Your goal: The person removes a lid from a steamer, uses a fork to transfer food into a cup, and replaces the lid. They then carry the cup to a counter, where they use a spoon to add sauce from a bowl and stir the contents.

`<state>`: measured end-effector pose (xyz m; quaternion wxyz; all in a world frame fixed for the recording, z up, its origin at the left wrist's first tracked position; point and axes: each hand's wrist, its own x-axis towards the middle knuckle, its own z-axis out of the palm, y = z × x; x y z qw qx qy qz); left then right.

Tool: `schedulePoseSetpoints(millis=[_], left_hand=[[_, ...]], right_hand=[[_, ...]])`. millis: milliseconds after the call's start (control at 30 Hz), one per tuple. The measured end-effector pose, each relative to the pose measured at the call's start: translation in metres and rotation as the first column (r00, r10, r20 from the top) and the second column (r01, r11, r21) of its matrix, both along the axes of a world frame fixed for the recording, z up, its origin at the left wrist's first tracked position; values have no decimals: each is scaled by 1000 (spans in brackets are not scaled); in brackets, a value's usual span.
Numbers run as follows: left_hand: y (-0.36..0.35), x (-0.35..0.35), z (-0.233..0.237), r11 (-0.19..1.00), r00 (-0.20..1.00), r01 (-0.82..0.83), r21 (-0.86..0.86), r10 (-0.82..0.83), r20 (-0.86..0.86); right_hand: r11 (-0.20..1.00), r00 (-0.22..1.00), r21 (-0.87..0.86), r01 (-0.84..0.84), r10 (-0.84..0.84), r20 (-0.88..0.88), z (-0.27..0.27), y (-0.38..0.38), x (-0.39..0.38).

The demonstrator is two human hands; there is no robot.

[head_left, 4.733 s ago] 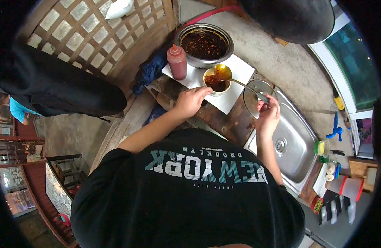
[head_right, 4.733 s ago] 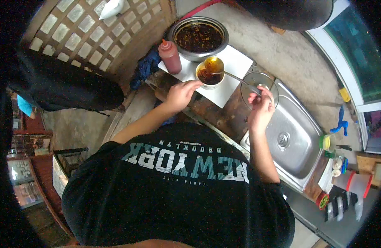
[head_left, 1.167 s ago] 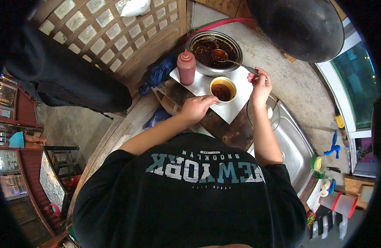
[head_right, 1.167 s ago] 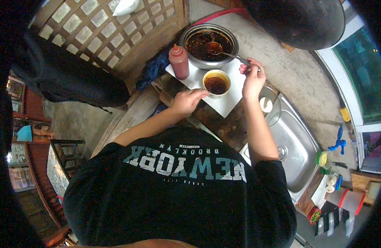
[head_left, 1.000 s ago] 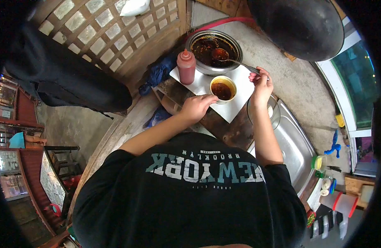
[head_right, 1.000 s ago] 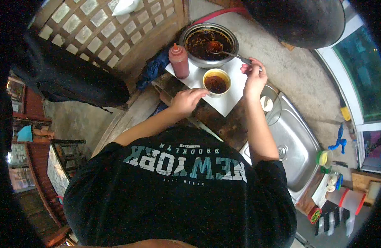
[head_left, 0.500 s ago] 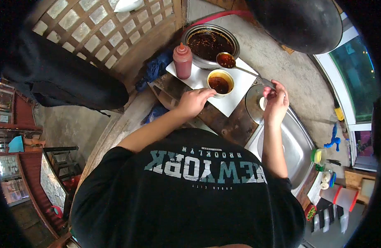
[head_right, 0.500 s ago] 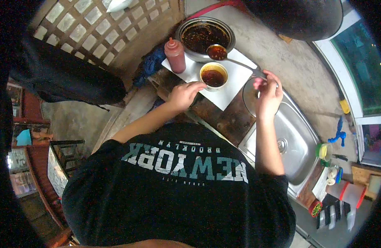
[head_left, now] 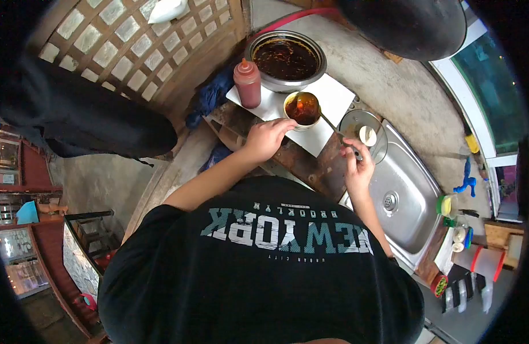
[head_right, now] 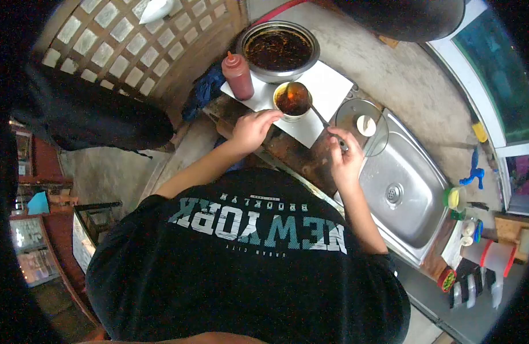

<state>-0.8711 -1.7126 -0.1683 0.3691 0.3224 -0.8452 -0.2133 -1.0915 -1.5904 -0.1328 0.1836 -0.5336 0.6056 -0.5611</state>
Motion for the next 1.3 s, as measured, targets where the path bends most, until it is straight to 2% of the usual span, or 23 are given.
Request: schedulePoseSetpoints(millis=[67, 267, 367, 533, 633, 767, 900, 1000, 1067, 1100, 1167, 1233, 1300], left_hand=[[1, -1, 1, 1000, 1000, 3, 16, -3, -13], [1, -2, 1, 999, 1000, 1, 42, 0, -27], [1, -2, 1, 1000, 1000, -5, 27, 6, -26], [3, -1, 4, 999, 1000, -14, 41, 14, -1], [3, -1, 6, 1000, 1000, -19, 24, 18, 22], [0, -1, 3, 999, 1000, -5, -33, 5, 4], [-2, -1, -2, 997, 1000, -3, -75, 4, 10], [0, -1, 3, 999, 999, -9, 46, 7, 40], [1, -1, 4, 1000, 999, -19, 4, 19, 44], [1, -1, 5, 1000, 999, -24, -18, 25, 45], [0, -2, 0, 998, 1000, -25, -53, 26, 15], [-2, -3, -4, 997, 1000, -26, -67, 26, -2], [-3, -3, -4, 998, 1000, -30, -62, 30, -4]], right_hand=[[999, 991, -38, -29, 24, -131, 3, 2, 1], [998, 986, -59, -26, 16, -164, 4, 6, 1], [998, 966, -5, 56, -53, 252, 3, 6, 6], [990, 818, -60, 129, -72, 571, 2, -7, -9], [982, 711, -112, 154, -32, 702, 2, -15, -19], [976, 647, -82, 203, -71, 759, 22, -25, -20], [979, 680, -131, 159, -13, 733, 26, -50, -30], [978, 704, -149, 148, 2, 710, 35, -78, -28], [975, 701, -160, 152, 8, 713, 37, -101, -25], [975, 729, -151, 160, -14, 685, 32, -116, -26], [986, 827, -162, 49, 51, 560, 30, -139, -23], [986, 920, -166, 9, 57, 388, 24, -160, -17], [986, 944, -164, -44, 95, 316, 9, -182, -12]])
